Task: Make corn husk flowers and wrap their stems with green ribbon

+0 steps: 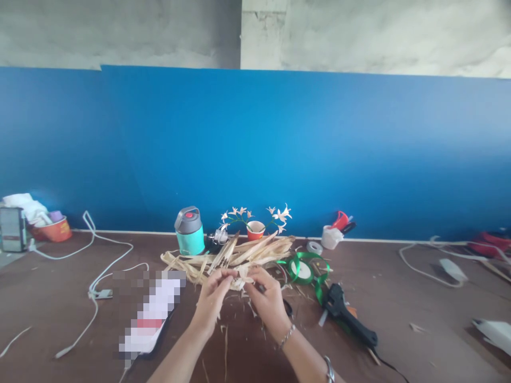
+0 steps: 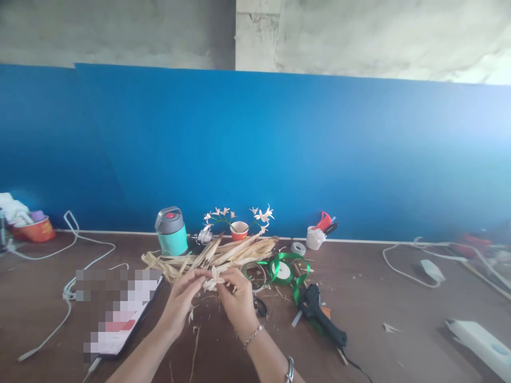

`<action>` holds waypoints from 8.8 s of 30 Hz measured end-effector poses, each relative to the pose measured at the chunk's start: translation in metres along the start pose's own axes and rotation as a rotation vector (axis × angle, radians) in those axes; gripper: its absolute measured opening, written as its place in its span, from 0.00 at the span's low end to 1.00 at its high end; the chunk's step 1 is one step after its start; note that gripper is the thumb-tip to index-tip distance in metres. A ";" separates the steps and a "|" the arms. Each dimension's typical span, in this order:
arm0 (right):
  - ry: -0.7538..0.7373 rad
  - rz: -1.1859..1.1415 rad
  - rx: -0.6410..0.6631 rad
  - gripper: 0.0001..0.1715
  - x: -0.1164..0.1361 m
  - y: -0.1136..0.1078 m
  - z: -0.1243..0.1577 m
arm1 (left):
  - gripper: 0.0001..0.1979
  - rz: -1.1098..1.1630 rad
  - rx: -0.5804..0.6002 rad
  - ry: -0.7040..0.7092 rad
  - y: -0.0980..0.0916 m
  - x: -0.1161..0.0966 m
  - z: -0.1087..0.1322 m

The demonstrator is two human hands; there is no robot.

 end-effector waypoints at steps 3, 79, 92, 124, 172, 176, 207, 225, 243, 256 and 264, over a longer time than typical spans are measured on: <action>0.050 0.029 -0.005 0.06 -0.002 0.000 0.000 | 0.14 0.033 0.081 -0.011 0.007 0.006 -0.001; 0.688 -0.552 0.008 0.25 -0.013 0.000 0.002 | 0.12 0.246 0.441 -0.044 0.035 -0.004 0.014; 0.566 -0.533 -0.078 0.27 -0.002 0.004 -0.002 | 0.04 -0.372 -0.232 0.558 -0.005 -0.045 0.024; 0.535 -0.416 0.502 0.29 -0.008 0.043 0.019 | 0.05 -0.517 -0.466 0.745 -0.029 -0.061 0.029; 0.577 -0.315 0.511 0.25 -0.021 0.036 0.021 | 0.05 -0.521 -0.446 0.734 -0.035 -0.058 0.021; 0.563 -0.309 0.516 0.24 -0.023 0.036 0.022 | 0.06 -0.516 -0.451 0.743 -0.035 -0.058 0.021; 0.610 -0.128 0.621 0.20 -0.023 0.016 0.016 | 0.06 -0.492 -0.397 0.682 -0.036 -0.058 0.012; 0.599 -0.041 0.920 0.19 -0.033 -0.008 0.024 | 0.07 -0.419 -0.226 0.543 -0.028 -0.037 -0.008; 0.623 -0.043 0.913 0.19 -0.030 -0.007 0.024 | 0.06 -0.404 -0.162 0.508 -0.024 -0.034 -0.011; 0.639 -0.033 0.917 0.20 -0.027 -0.007 0.024 | 0.06 -0.402 -0.145 0.464 -0.023 -0.030 -0.012; 0.635 -0.034 0.924 0.21 -0.029 -0.007 0.026 | 0.06 -0.422 -0.143 0.484 -0.021 -0.030 -0.012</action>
Point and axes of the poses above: each hand's wrist, its own z-axis away from the middle knuckle, its own y-axis out of the palm, x = y × z, the point moved 9 cm from there along -z, towards the middle knuckle, and after that the axes turned 9 degrees about -y, right-handed, at the moved point
